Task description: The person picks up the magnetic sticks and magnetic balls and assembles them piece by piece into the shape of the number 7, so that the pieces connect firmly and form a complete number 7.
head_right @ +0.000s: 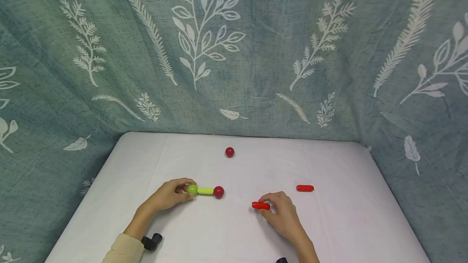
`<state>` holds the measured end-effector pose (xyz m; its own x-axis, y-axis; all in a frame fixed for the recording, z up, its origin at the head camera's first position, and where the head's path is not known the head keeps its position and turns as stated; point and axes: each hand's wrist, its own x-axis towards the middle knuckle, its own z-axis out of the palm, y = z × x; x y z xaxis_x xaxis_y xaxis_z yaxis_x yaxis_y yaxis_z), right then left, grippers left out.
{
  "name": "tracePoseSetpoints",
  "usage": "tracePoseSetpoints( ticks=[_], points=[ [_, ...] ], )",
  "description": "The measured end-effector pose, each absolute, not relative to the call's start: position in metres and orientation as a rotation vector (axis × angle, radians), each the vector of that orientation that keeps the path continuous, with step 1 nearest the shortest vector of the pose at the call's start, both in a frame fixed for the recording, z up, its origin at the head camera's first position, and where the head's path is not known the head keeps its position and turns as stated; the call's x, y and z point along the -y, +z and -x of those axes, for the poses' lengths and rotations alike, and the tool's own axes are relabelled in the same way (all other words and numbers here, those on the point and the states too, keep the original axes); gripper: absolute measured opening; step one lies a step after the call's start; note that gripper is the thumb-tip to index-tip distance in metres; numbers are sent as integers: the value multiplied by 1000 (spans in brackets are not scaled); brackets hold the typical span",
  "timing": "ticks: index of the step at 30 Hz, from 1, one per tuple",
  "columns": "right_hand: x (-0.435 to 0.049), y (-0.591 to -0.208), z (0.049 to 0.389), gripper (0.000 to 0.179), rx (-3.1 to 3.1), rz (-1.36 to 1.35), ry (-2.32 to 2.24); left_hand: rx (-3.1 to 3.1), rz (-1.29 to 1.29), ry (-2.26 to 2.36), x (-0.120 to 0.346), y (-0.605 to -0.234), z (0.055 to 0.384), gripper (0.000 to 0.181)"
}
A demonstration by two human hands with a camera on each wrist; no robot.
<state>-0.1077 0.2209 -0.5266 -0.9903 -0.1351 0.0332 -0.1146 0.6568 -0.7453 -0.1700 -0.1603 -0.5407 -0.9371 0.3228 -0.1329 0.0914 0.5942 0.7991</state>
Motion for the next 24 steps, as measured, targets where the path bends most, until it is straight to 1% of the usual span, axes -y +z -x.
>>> tracePoseSetpoints(
  ticks=[5,9,15,24],
  points=[
    [-194,-526,108,29,-2792,254,-1275,-2561,-339,1264,161,-541,170,34],
    [-173,-525,108,29,-2771,341,-1238,-2559,-343,1265,161,-542,170,34],
    [-144,-525,111,25,-2750,488,-1187,-2556,-342,1262,160,-543,171,34],
    [-106,-529,113,22,-2701,624,-1137,-2552,-342,1258,161,-545,172,33]
  ],
)
